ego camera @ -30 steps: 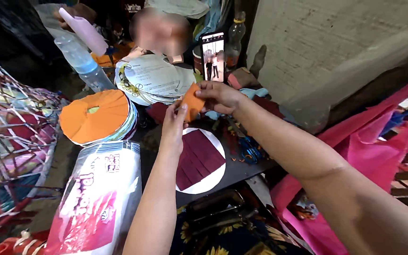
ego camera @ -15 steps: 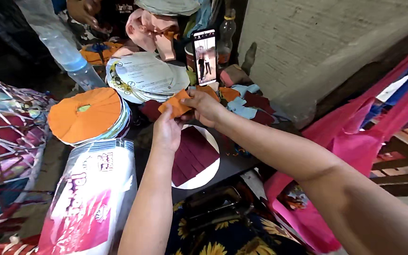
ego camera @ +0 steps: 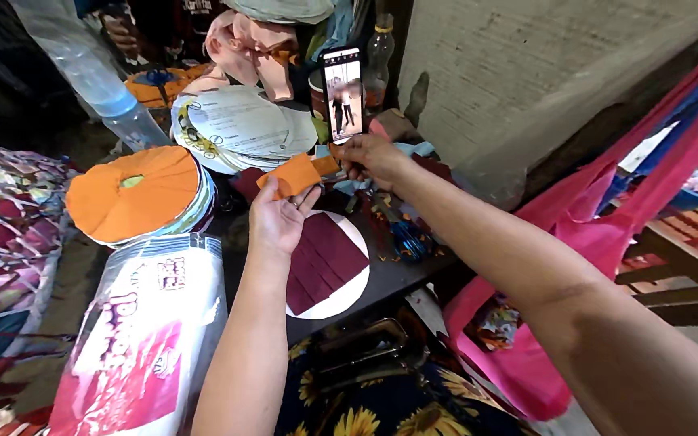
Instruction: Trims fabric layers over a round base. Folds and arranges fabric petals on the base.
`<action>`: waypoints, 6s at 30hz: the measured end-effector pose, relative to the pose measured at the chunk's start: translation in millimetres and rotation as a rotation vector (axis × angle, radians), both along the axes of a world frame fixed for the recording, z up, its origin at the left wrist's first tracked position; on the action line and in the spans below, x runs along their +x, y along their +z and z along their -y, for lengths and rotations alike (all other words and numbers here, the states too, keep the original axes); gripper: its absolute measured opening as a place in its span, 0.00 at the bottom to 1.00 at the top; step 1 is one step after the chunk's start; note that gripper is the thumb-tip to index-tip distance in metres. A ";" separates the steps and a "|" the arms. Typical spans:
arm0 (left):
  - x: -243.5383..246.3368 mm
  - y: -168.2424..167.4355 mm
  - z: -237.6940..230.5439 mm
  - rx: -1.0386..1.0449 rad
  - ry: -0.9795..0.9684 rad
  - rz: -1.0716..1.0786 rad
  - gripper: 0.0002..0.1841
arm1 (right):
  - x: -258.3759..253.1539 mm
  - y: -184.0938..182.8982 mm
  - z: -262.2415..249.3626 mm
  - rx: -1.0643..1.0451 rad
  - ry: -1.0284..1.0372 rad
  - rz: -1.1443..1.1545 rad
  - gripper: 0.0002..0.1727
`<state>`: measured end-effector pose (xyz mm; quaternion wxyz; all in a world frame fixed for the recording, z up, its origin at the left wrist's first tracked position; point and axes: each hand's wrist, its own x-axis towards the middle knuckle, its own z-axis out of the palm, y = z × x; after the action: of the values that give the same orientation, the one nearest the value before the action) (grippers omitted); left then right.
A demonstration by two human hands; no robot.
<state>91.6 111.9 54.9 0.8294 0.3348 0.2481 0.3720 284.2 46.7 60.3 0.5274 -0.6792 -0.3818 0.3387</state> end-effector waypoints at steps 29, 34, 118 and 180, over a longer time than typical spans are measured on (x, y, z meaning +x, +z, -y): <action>2.3 -7.2 -0.3 0.023 0.008 -0.049 0.23 | 78.4 -57.6 -39.2 0.156 -0.300 1.013 0.20; 2.3 -5.0 1.8 0.028 -0.010 -0.050 0.24 | 77.4 -56.1 -39.0 0.122 -0.288 1.019 0.19; 2.1 -5.3 1.8 0.107 -0.042 -0.084 0.26 | 80.6 -58.6 -38.5 0.114 -0.295 1.016 0.18; 1.8 -4.3 3.4 0.108 -0.052 -0.074 0.25 | 78.6 -54.4 -39.3 0.031 -0.329 0.963 0.23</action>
<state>93.3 108.5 50.6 0.8098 0.3991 0.2494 0.3504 362.8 86.0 5.9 0.3480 -0.8016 -0.4744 -0.1062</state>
